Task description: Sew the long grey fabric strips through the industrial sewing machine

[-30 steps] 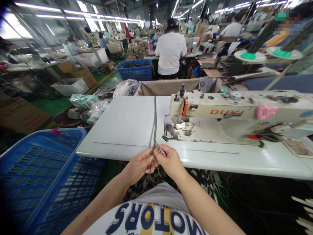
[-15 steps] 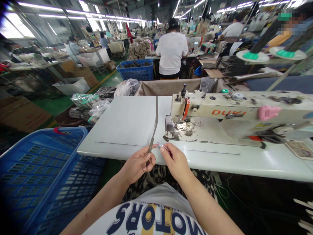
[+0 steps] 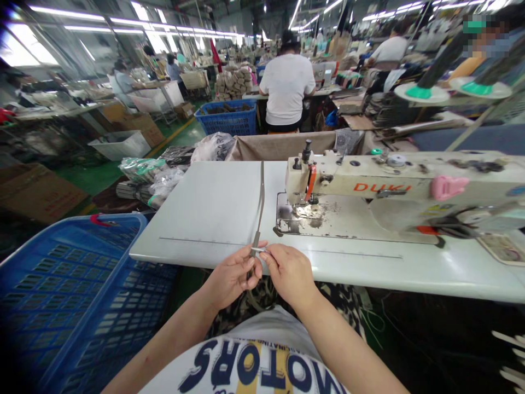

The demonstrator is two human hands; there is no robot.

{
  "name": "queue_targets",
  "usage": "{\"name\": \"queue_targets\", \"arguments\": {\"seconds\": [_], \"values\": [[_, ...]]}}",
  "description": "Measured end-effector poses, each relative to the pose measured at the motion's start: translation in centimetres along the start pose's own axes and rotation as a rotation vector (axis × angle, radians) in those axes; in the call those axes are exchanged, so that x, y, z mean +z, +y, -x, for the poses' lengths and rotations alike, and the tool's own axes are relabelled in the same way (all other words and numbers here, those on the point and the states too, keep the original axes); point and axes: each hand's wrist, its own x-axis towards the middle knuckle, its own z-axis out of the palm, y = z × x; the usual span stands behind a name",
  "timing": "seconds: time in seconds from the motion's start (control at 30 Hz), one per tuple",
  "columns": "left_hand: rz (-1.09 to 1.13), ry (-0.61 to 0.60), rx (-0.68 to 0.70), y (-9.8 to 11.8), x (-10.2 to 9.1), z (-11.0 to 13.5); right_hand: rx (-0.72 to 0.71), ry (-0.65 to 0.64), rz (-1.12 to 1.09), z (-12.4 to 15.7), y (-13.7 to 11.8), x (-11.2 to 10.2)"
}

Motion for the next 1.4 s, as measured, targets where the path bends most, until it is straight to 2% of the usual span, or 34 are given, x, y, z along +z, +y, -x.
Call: {"name": "queue_targets", "arguments": {"seconds": [0.13, 0.37, 0.5, 0.67, 0.77, 0.9, 0.97, 1.1, 1.17, 1.23, 1.3, 1.4], "values": [[0.022, 0.02, -0.018, 0.4, 0.3, 0.2, 0.146, 0.057, -0.125, 0.2, 0.3, -0.4], [0.144, 0.133, 0.01, 0.1, 0.2, -0.4, 0.331, 0.036, -0.387, 0.6, 1.5, -0.3], [0.22, 0.24, 0.1, 0.3, 0.6, -1.4, 0.29, -0.048, -0.488, 1.4, 1.6, 0.3], [0.196, 0.266, 0.268, 0.8, 1.9, -3.3, 0.19, -0.215, -0.672, 2.8, 0.3, 1.0], [-0.036, 0.231, 0.354, 0.3, 1.5, -4.6, 0.221, -0.149, -0.632, 3.3, 0.3, 0.7], [-0.683, 0.228, 0.382, 0.2, -1.2, -5.9, 0.329, -0.026, -0.505, 3.3, 2.1, -0.9], [-0.985, 0.309, 0.409, 1.2, -3.1, -6.3, 0.38, -0.014, -0.414, 3.3, 3.3, -1.8], [-1.414, 0.577, 0.447, 4.4, -6.5, -6.5, 0.441, -0.05, -0.239, 3.1, 5.2, -2.4], [-1.66, 0.701, 0.405, 5.3, -7.4, -6.3, 0.452, -0.047, -0.207, 2.9, 5.8, -2.3], [-1.9, 0.758, 0.353, 5.2, -7.4, -6.2, 0.457, -0.041, -0.189, 2.6, 6.0, -2.0], [-2.064, 0.697, 0.341, 4.1, -6.5, -6.3, 0.466, -0.038, -0.169, 2.3, 6.1, -1.8], [-2.11, 0.393, 0.417, 1.5, -4.2, -7.0, 0.482, -0.041, -0.137, 1.8, 6.0, -1.9]]}}
